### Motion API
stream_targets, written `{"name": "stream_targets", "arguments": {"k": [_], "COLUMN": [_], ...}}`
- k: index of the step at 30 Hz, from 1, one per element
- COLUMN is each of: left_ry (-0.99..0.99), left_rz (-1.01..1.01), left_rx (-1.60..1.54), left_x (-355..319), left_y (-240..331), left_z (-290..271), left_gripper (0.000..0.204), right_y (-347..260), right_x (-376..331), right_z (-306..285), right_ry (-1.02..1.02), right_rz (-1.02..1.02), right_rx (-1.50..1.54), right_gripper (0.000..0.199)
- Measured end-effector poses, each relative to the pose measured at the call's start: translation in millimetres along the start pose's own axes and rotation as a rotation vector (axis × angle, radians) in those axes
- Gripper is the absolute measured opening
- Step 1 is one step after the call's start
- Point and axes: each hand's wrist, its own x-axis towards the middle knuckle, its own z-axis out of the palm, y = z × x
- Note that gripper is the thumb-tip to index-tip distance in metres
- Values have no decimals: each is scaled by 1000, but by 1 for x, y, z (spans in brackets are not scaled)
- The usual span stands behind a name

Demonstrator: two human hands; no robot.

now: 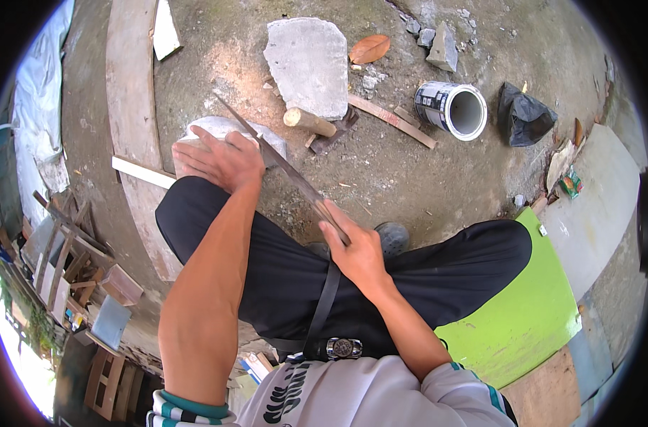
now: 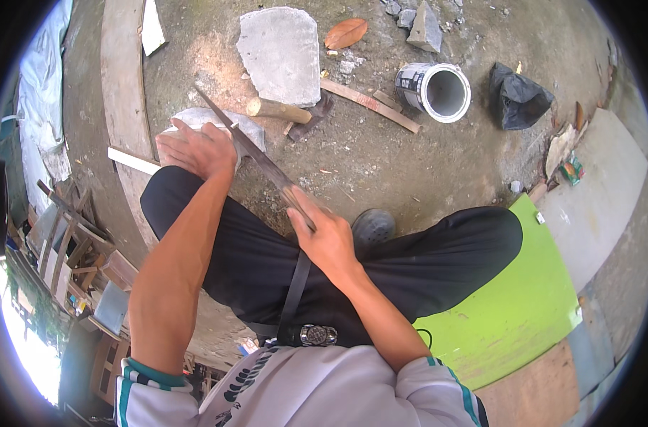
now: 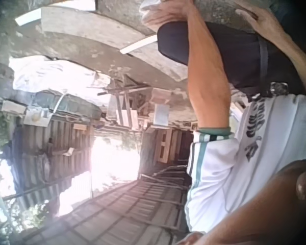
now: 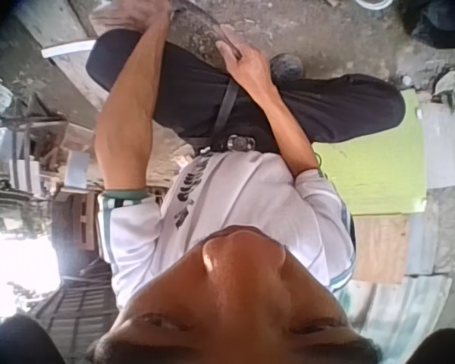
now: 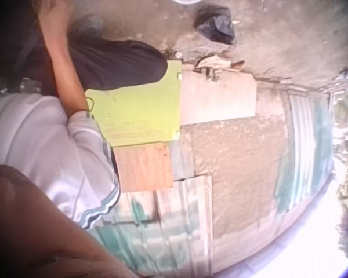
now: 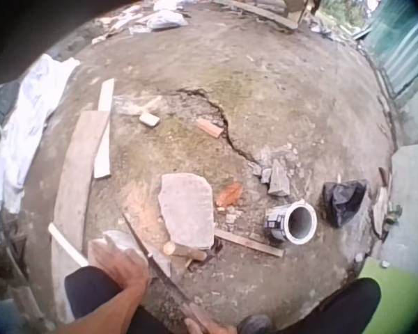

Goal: The person sits on the ground and uses a hand saw to cut small wooden pieces, then assembles them into a small rectangular wooden box. The person repeatedly saws, checks fit, and adjusts the pieces to form the box structure.

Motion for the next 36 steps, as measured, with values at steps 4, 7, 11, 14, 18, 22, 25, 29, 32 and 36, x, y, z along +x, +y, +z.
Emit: {"name": "stream_targets", "arguments": {"k": [4, 7, 11, 14, 18, 22, 25, 29, 32, 36], "left_ry": [-24, 5, 11, 3, 4, 18, 40, -1, -6, 11], "left_rz": [13, 17, 19, 17, 53, 27, 17, 17, 10, -3], "left_rx": [-3, -27, -31, -5, -7, -12, 8, -1, -15, -21], "left_x": [-4, -3, 0, 0, -2, -3, 0, -1, 0, 0], "left_y": [4, 6, -1, 1, 4, 0, -6, 0, 3, -2], "left_z": [0, 4, 3, 0, 2, 6, 8, 4, 3, 4], "left_gripper": [78, 77, 77, 76, 76, 76, 76, 76, 76, 75], "right_y": [-13, -16, -5, -2, -19, -16, -8, -20, -25, -10], "right_x": [50, 69, 10, -4, 60, 50, 5, 41, 61, 15], "right_z": [19, 32, -4, -15, 18, 20, -5, 15, 26, 4], "right_ry": [-119, -122, -60, -13, -127, -120, -45, -111, -137, -46], "right_rz": [127, 33, 71, 47, 136, 115, 56, 128, 121, 68], "right_rx": [-44, -16, 13, 3, -48, 13, 38, -69, -50, 11], "right_gripper": [42, 40, 39, 38, 39, 39, 39, 40, 40, 39]}}
